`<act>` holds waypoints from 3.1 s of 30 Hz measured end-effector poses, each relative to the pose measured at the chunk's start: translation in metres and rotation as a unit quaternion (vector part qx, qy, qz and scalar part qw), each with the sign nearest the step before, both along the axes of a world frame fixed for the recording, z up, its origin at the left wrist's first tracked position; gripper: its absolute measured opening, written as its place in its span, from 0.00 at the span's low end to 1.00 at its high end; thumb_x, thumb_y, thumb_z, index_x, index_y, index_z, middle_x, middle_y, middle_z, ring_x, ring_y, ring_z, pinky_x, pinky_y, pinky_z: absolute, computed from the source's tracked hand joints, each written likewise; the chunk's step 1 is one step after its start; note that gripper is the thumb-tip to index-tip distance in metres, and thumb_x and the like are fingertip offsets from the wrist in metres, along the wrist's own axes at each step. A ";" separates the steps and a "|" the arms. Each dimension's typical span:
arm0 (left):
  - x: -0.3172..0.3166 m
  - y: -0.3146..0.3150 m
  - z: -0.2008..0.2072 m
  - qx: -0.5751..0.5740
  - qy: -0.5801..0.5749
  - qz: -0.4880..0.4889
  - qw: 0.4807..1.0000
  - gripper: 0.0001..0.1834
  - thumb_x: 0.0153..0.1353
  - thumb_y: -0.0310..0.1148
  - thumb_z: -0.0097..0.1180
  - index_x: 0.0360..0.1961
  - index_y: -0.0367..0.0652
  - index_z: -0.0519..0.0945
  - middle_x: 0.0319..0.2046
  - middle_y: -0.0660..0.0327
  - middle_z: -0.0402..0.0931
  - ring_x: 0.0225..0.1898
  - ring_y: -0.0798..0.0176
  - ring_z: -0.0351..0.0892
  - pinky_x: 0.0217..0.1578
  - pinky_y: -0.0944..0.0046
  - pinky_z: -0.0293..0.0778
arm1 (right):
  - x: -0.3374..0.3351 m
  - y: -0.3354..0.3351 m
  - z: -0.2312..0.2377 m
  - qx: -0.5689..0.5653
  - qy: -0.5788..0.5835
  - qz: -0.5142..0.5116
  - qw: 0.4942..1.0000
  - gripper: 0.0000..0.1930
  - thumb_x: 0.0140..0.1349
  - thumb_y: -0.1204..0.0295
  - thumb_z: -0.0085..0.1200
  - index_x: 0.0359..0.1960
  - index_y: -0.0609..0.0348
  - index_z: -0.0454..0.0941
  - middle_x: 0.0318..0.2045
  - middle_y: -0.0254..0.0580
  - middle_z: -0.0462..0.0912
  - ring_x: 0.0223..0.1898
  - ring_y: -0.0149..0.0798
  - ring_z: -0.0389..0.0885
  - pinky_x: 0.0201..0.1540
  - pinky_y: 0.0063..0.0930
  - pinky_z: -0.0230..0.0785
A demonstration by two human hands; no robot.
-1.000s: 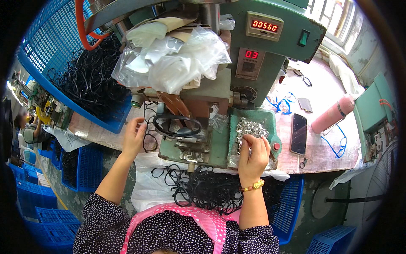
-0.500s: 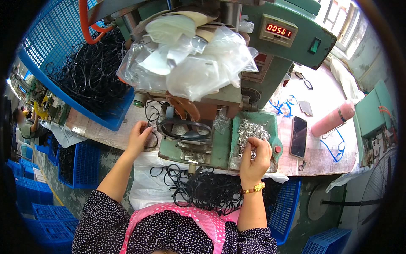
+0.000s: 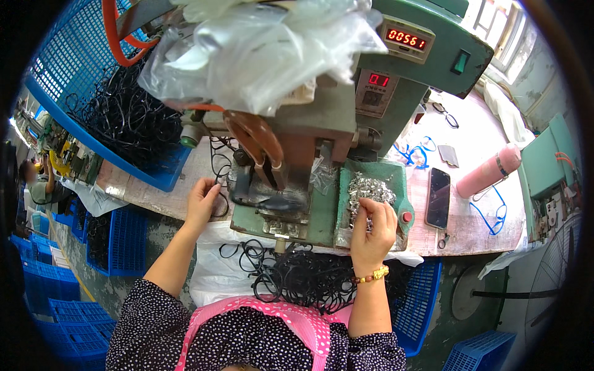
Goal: The person repeatedly picks black cables from a blue bin, places them into a press machine, and adds small metal components from a tray. The person operates the machine to crimp the components onto the cables and then drops the finished items onto a pile on the table.
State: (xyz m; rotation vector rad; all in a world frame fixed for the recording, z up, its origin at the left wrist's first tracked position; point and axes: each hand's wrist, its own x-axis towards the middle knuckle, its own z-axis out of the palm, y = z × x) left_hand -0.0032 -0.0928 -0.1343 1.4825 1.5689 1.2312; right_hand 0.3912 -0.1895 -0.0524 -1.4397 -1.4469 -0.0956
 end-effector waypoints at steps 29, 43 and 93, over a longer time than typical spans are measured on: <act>0.000 -0.001 -0.005 0.003 0.014 0.018 1.000 0.11 0.65 0.34 0.64 0.39 0.36 0.81 0.33 0.60 0.79 0.34 0.65 0.76 0.37 0.64 0.73 | -0.004 -0.002 0.003 -0.011 0.025 0.014 1.000 0.08 0.61 0.85 0.58 0.39 0.63 0.82 0.33 0.45 0.82 0.34 0.44 0.82 0.39 0.34 0.75; 0.002 -0.004 -0.007 0.010 0.011 0.023 1.000 0.12 0.66 0.36 0.64 0.41 0.37 0.81 0.36 0.58 0.79 0.36 0.63 0.77 0.39 0.63 0.74 | -0.003 -0.002 0.001 -0.008 0.026 0.013 1.000 0.08 0.59 0.85 0.59 0.39 0.63 0.83 0.32 0.45 0.83 0.32 0.45 0.82 0.37 0.35 0.75; 0.068 -0.081 0.179 0.133 -0.256 -0.112 0.951 0.08 0.73 0.27 0.55 0.50 0.39 0.72 0.41 0.59 0.80 0.40 0.65 0.83 0.46 0.67 0.76 | -0.025 -0.008 0.040 -0.022 0.273 0.145 0.951 0.08 0.64 0.87 0.56 0.41 0.63 0.82 0.42 0.42 0.83 0.47 0.37 0.81 0.56 0.32 0.71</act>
